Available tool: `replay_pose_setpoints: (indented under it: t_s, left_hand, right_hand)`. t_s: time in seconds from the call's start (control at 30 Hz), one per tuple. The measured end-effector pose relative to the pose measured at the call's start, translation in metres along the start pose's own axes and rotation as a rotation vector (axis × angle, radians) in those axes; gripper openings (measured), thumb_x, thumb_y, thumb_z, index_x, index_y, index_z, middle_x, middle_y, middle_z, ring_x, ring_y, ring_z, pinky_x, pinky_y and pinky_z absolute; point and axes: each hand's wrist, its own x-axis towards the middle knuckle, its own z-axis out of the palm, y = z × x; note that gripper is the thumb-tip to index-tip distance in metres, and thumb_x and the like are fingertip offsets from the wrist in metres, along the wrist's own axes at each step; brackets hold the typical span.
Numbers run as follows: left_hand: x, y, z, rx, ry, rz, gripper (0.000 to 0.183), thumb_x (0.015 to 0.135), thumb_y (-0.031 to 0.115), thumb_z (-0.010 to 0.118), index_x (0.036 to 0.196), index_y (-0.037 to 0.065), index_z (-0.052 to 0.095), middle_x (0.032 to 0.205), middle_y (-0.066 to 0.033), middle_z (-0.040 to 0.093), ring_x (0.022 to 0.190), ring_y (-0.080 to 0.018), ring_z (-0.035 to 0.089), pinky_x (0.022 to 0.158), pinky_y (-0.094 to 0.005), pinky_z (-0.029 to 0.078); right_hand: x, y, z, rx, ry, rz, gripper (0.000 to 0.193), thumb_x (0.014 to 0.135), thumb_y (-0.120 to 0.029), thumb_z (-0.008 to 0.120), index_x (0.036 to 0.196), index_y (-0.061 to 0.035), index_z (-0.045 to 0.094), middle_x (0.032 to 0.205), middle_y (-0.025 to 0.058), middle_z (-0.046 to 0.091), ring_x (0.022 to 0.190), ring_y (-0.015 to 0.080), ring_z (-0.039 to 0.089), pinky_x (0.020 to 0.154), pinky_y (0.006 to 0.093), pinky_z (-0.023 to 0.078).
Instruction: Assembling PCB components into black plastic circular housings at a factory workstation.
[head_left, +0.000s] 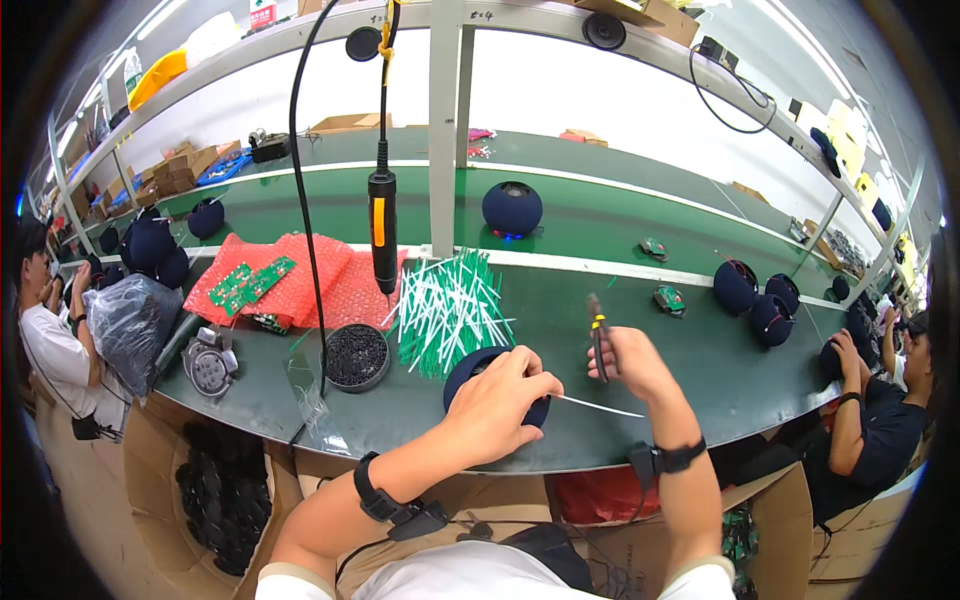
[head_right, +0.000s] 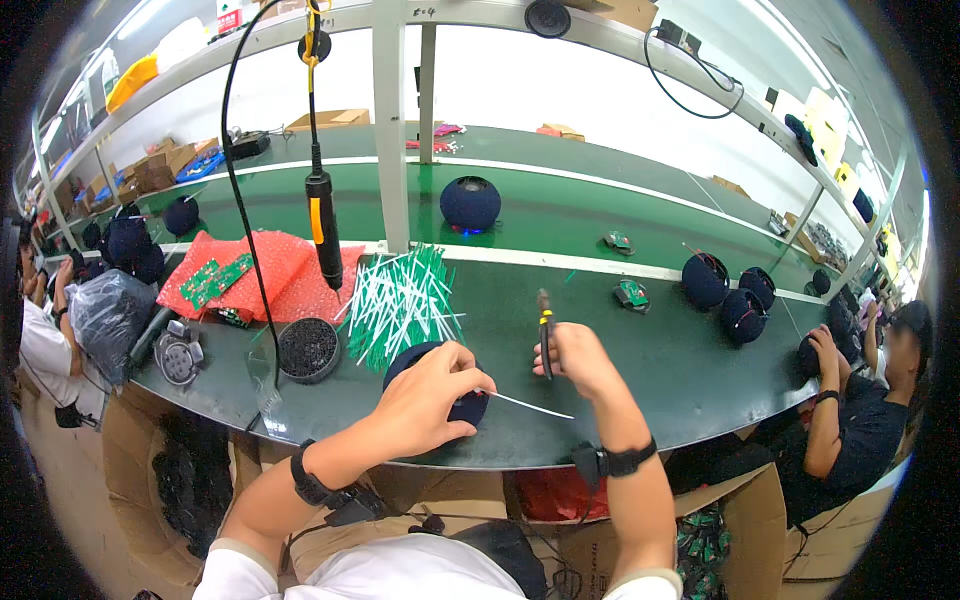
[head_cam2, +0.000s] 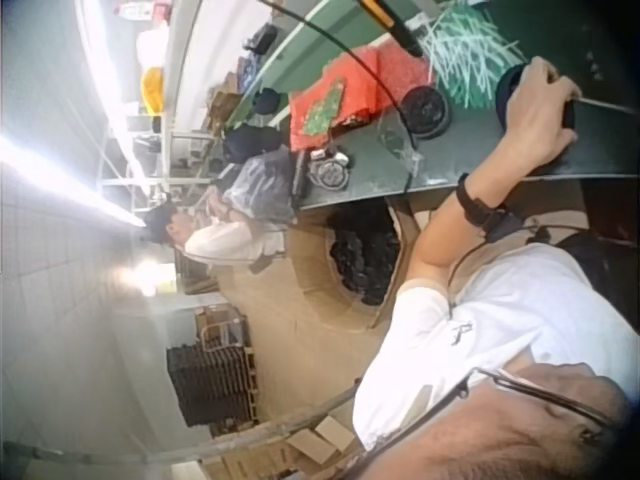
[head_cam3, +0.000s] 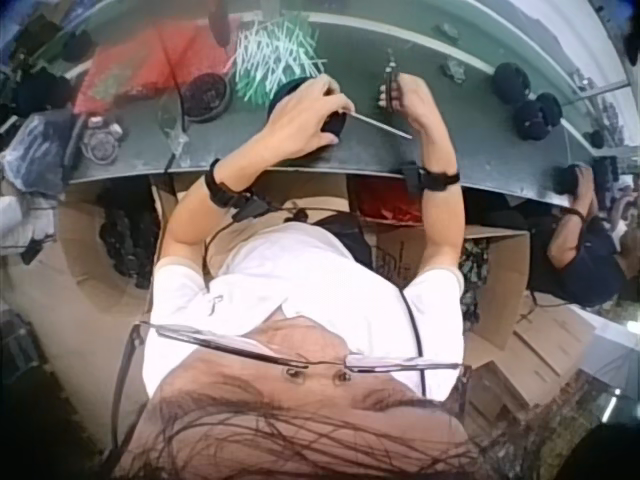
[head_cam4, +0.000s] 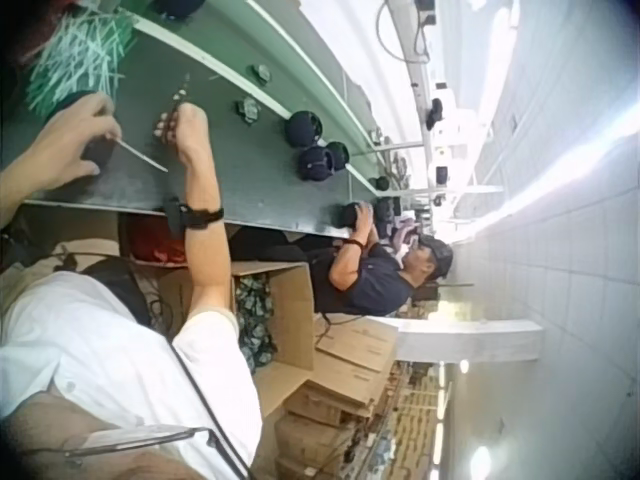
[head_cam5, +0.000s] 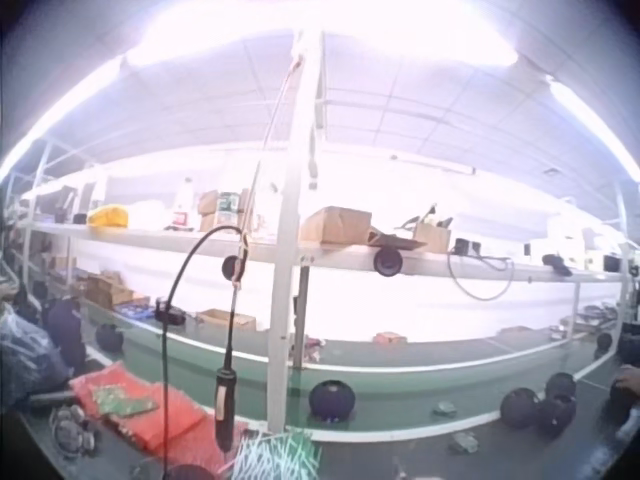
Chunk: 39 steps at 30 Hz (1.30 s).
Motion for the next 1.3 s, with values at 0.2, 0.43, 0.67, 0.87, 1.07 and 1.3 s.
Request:
replay_pose_setpoints:
  t_s: [0.2, 0.43, 0.67, 0.87, 1.07, 1.3]
  left_hand:
    - [0.0, 0.001, -0.002, -0.06, -0.042, -0.074, 0.059, 0.066, 0.01, 0.092, 0.118, 0.018, 0.065, 0.118, -0.0081, 0.056, 0.107, -0.0316, 0.062, 0.087, -0.0433, 0.054]
    - [0.0, -0.001, -0.003, -0.075, -0.016, -0.058, 0.061, 0.068, 0.009, 0.091, 0.12, 0.018, 0.06, 0.117, -0.007, 0.055, 0.107, -0.0307, 0.063, 0.085, -0.0442, 0.053]
    - [0.001, -0.002, -0.001, -0.062, -0.046, -0.058, 0.061, 0.07, 0.01, 0.09, 0.122, 0.018, 0.059, 0.115, -0.0068, 0.055, 0.108, -0.0305, 0.063, 0.085, -0.0436, 0.052]
    - [0.0, -0.003, 0.001, -0.033, -0.039, -0.036, 0.061, 0.071, 0.012, 0.09, 0.123, 0.019, 0.058, 0.115, -0.0066, 0.055, 0.108, -0.0306, 0.063, 0.084, -0.0438, 0.053]
    - [0.002, -0.003, 0.006, -0.086, 0.056, -0.052, 0.032, 0.084, 0.024, 0.082, 0.111, 0.018, 0.067, 0.105, -0.0069, 0.058, 0.096, -0.029, 0.065, 0.077, -0.0424, 0.052]
    - [0.007, -0.006, 0.013, -0.338, 0.309, -0.088, 0.011, 0.094, 0.02, 0.074, 0.095, 0.01, 0.074, 0.09, -0.0078, 0.061, 0.082, -0.0229, 0.065, 0.071, -0.0369, 0.05]
  right_hand:
    - [-0.11, 0.029, 0.015, 0.272, 0.008, -0.237, 0.035, 0.105, -0.026, 0.056, 0.124, 0.0018, 0.063, 0.093, 0.0072, 0.07, 0.075, 0.0133, 0.062, 0.064, 0.0306, 0.05]
    - [-0.159, 0.048, 0.056, -0.73, 0.192, -0.421, 0.038, 0.084, -0.009, 0.08, 0.119, -0.0007, 0.066, 0.094, 0.0111, 0.067, 0.082, 0.0212, 0.067, 0.075, 0.0325, 0.055]
    - [-0.14, 0.041, 0.069, -0.617, 0.227, -0.577, 0.038, 0.08, -0.002, 0.077, 0.116, -0.0014, 0.066, 0.095, 0.0124, 0.067, 0.081, 0.0237, 0.067, 0.075, 0.0335, 0.055]
    - [-0.133, 0.039, 0.072, -0.554, 0.24, -0.604, 0.039, 0.078, -0.001, 0.076, 0.115, -0.0005, 0.065, 0.09, 0.0085, 0.061, 0.078, 0.019, 0.057, 0.074, 0.0308, 0.05]
    - [-0.125, 0.042, 0.074, -0.653, 0.283, -0.574, 0.035, 0.079, -0.002, 0.08, 0.112, -0.0002, 0.068, 0.087, 0.0088, 0.065, 0.07, 0.0195, 0.06, 0.067, 0.0309, 0.05]
    - [-0.124, 0.049, 0.084, -0.785, 0.398, -0.756, 0.03, 0.079, -0.005, 0.084, 0.104, -0.0031, 0.068, 0.083, 0.0112, 0.066, 0.062, 0.0231, 0.061, 0.059, 0.0331, 0.05]
